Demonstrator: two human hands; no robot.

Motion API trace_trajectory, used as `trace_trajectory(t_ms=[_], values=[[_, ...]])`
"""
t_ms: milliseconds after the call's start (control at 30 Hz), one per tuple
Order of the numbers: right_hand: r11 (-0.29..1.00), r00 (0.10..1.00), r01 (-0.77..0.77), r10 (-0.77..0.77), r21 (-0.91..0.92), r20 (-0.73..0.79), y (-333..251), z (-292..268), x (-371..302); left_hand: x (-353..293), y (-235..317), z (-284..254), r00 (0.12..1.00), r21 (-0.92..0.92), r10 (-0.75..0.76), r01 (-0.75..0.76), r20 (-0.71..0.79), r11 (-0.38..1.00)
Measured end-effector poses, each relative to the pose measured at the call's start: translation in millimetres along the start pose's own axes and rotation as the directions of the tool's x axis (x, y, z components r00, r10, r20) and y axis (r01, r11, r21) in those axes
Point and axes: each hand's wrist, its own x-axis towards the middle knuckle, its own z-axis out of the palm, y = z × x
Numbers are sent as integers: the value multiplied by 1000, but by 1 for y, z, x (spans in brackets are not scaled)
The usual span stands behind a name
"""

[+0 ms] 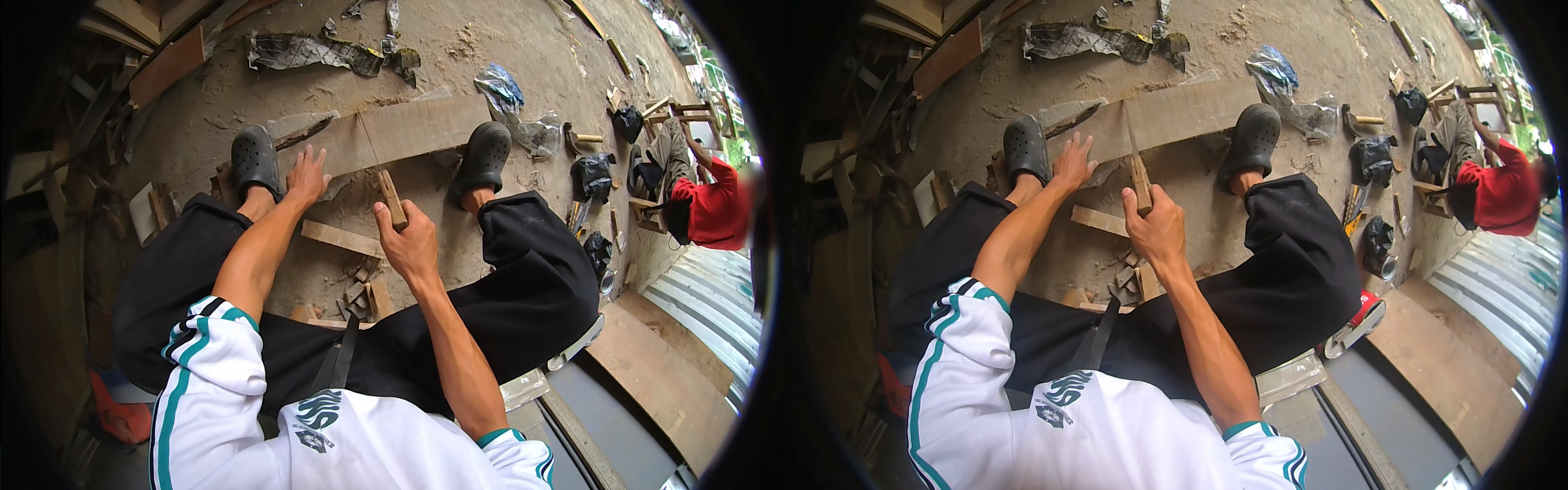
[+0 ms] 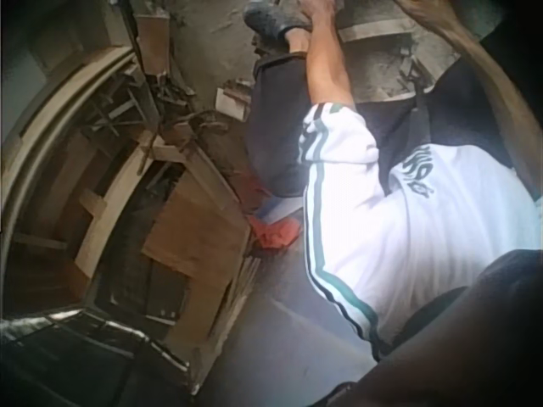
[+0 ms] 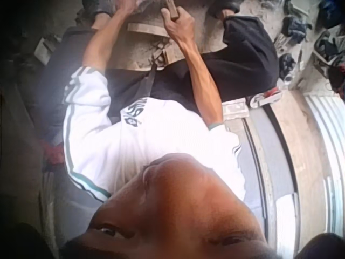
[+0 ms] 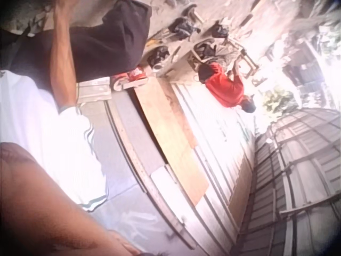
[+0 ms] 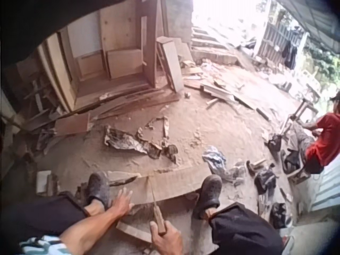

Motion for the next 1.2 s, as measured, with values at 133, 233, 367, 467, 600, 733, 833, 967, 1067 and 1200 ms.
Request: trace_trajectory(t_ms=[133,233,367,467,600,733,833,967,1067,1200], values=[[999,999,29,-29,-30,-15,-1,2,-3,9,3,-10,992,73,-23,14,125,997],[999,999,38,-39,-32,-14,0,4,-3,13,0,-7,991,144,7,-26,131,989],[998,999,45,-46,-38,-18,2,7,-4,18,-2,-4,989,181,25,-51,147,982],[998,999,52,-52,-43,-16,-1,7,-6,18,-7,-1,992,176,34,-56,125,983],[999,999,38,-38,-9,-16,2,5,-10,18,-6,1,994,180,45,-63,103,982],[1000,999,26,-26,7,-33,1,4,-11,16,-6,-1,993,148,56,-71,102,986],[1000,999,14,-14,-4,-29,-2,-1,-9,17,-7,-1,993,153,54,-69,101,986],[1000,1000,-7,7,6,-15,-2,-4,-8,20,-6,-2,992,168,34,-54,125,984],[1000,1000,-17,17,-10,-17,-3,-5,-8,19,-3,-7,989,156,26,-49,143,987],[1000,1000,-27,27,-1,-7,-5,-5,-9,21,-2,-6,988,162,17,-42,153,986]])
